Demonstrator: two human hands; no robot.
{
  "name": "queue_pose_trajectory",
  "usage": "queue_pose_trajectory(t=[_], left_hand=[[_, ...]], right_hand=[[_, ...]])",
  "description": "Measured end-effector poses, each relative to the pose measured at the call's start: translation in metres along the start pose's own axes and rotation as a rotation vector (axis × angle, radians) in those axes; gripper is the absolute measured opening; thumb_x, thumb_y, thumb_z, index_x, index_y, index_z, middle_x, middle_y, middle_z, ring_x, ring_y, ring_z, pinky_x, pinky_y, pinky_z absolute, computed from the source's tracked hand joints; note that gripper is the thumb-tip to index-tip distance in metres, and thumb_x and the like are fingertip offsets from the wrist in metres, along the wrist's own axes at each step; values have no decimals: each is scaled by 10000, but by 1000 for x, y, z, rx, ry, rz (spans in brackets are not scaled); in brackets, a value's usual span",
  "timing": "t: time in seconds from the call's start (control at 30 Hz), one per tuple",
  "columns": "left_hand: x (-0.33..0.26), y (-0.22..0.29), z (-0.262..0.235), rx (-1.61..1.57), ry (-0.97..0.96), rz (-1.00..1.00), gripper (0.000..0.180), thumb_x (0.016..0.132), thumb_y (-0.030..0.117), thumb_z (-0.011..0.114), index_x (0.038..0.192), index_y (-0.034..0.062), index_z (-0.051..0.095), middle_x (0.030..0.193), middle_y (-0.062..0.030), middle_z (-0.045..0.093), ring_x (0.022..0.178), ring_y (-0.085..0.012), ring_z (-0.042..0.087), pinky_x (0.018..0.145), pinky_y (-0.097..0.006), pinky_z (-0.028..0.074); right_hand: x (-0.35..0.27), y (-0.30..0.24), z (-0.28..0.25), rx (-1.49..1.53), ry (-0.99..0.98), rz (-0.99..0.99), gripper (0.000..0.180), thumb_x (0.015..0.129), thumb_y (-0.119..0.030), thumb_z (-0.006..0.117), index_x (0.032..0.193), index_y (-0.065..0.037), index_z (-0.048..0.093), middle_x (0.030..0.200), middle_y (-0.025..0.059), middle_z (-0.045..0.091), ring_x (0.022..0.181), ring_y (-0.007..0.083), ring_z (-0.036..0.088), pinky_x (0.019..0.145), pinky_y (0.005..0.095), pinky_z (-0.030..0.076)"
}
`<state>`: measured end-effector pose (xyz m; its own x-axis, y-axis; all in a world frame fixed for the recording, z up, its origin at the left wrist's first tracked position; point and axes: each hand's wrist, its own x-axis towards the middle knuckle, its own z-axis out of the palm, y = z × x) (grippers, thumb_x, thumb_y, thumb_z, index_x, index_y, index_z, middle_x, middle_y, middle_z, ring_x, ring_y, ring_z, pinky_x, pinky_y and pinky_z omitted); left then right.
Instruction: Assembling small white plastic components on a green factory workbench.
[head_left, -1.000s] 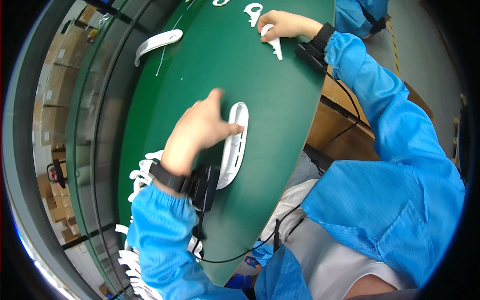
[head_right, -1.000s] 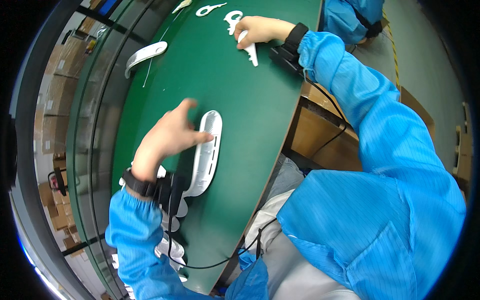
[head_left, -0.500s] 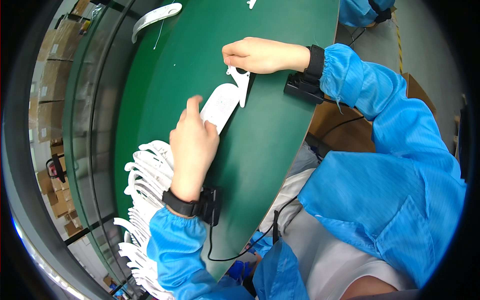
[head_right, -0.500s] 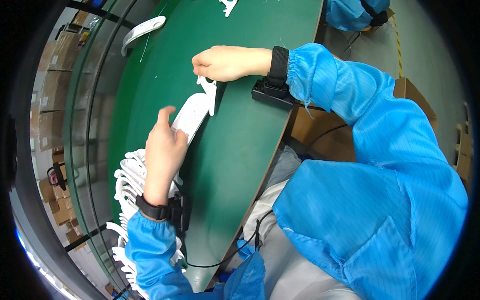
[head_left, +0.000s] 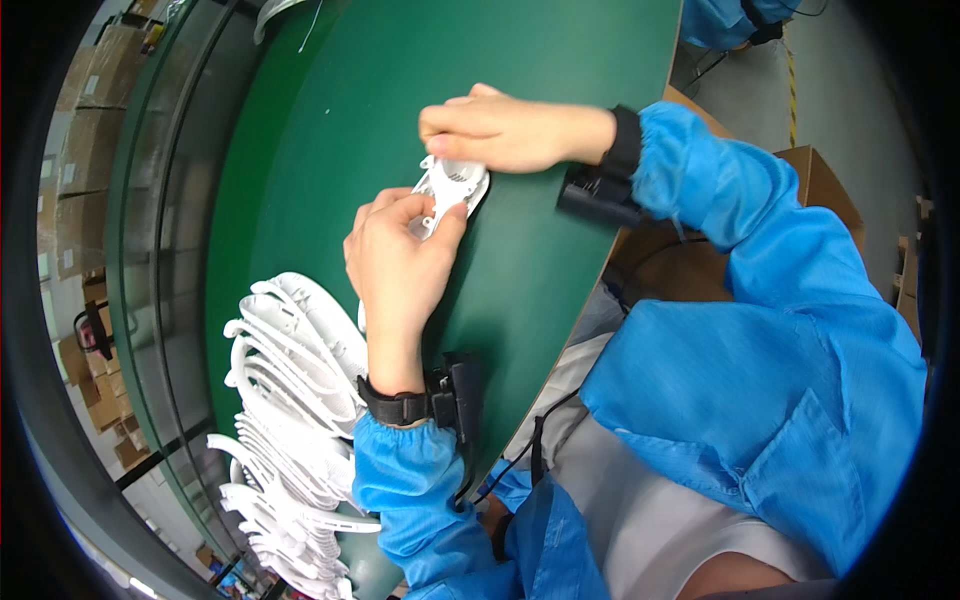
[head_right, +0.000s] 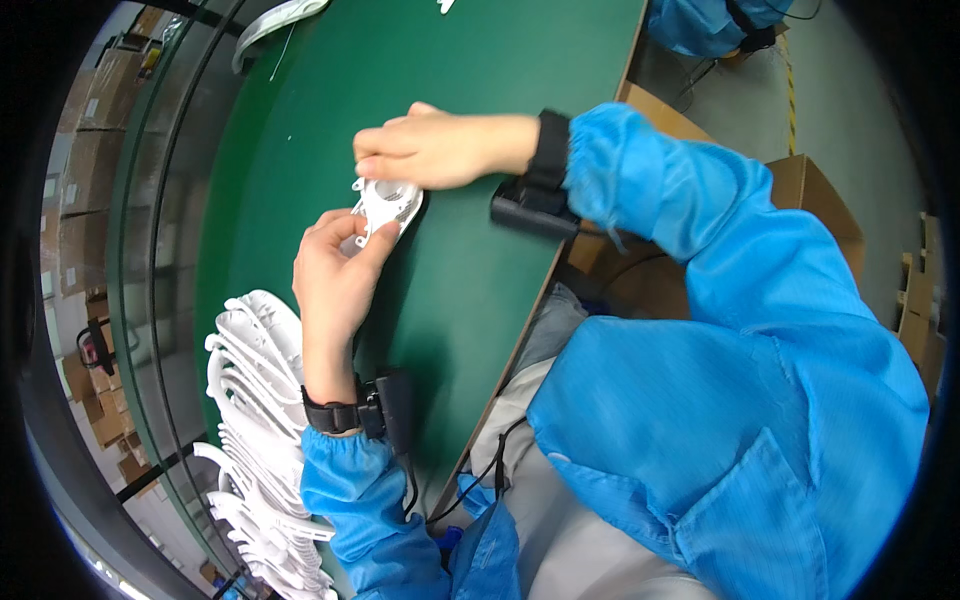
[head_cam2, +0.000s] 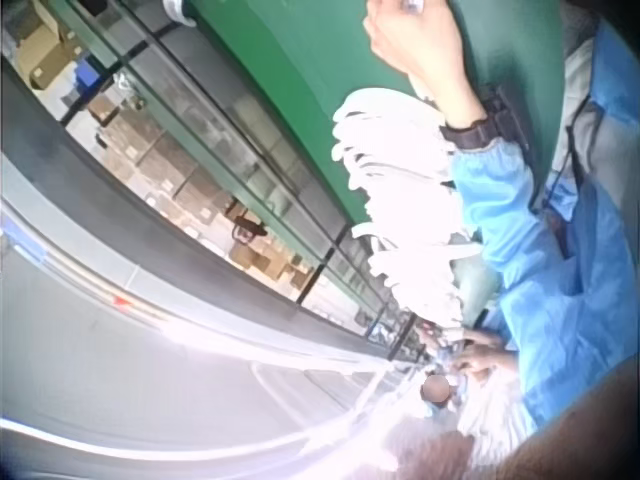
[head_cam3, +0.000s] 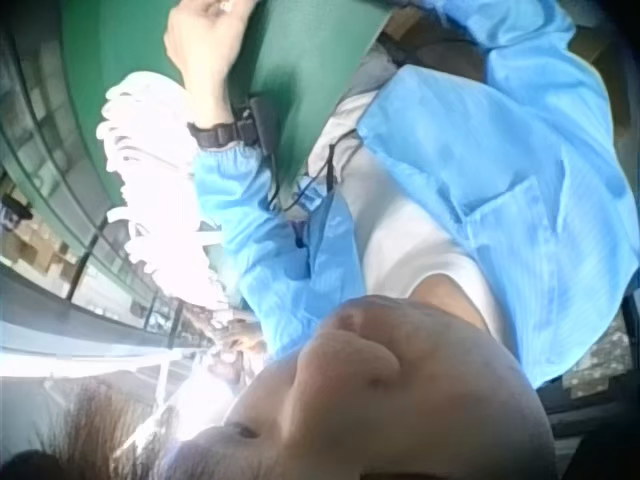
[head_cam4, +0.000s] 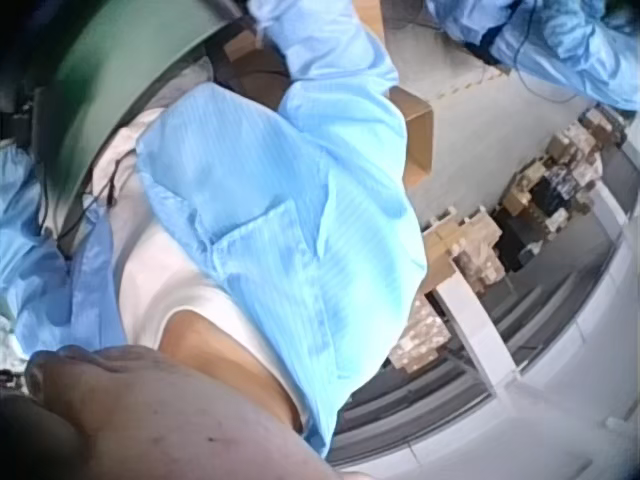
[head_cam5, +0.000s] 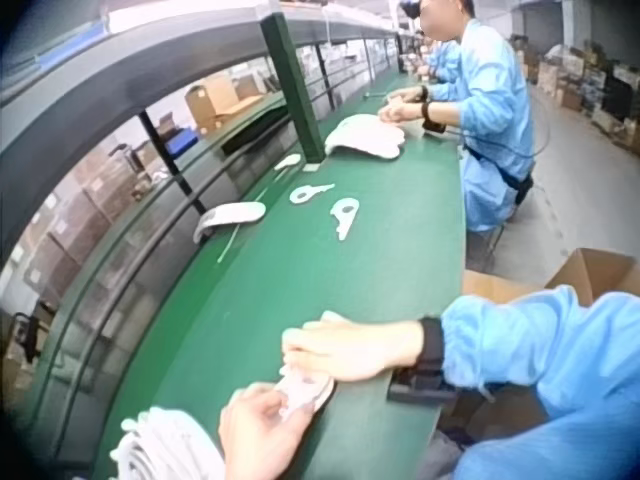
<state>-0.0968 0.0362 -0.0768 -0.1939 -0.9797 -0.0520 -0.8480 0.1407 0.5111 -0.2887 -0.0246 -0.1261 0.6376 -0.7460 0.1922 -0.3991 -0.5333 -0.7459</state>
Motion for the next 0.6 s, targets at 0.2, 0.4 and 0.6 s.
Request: queue_pose_trajectory(t=[0.2, 0.4, 0.6], left_hand=[[-3, -1, -2, -108, -40, 2, 242, 792, 280, 666, 766, 42, 702, 933, -60, 653, 895, -252, 575, 796, -366, 433], [-6, 7, 2, -46, -11, 76, 242, 789, 281, 648, 766, 51, 721, 941, -64, 636, 876, -250, 562, 813, -367, 408], [-10, 10, 3, 85, 14, 157, 271, 814, 237, 623, 720, -15, 661, 978, -80, 626, 892, -272, 556, 803, -368, 422]], right_hand=[[-4, -3, -15, -28, -190, -73, 246, 896, -332, 552, 907, -87, 578, 822, 12, 550, 836, 157, 497, 869, 330, 295], [-3, -5, -22, 66, -222, -58, 233, 746, -275, 670, 854, -82, 597, 816, -11, 547, 828, 143, 511, 850, 322, 292], [2, -9, -25, 73, -260, -58, 244, 695, -247, 700, 828, -88, 572, 791, -16, 516, 816, 138, 508, 831, 319, 287]])
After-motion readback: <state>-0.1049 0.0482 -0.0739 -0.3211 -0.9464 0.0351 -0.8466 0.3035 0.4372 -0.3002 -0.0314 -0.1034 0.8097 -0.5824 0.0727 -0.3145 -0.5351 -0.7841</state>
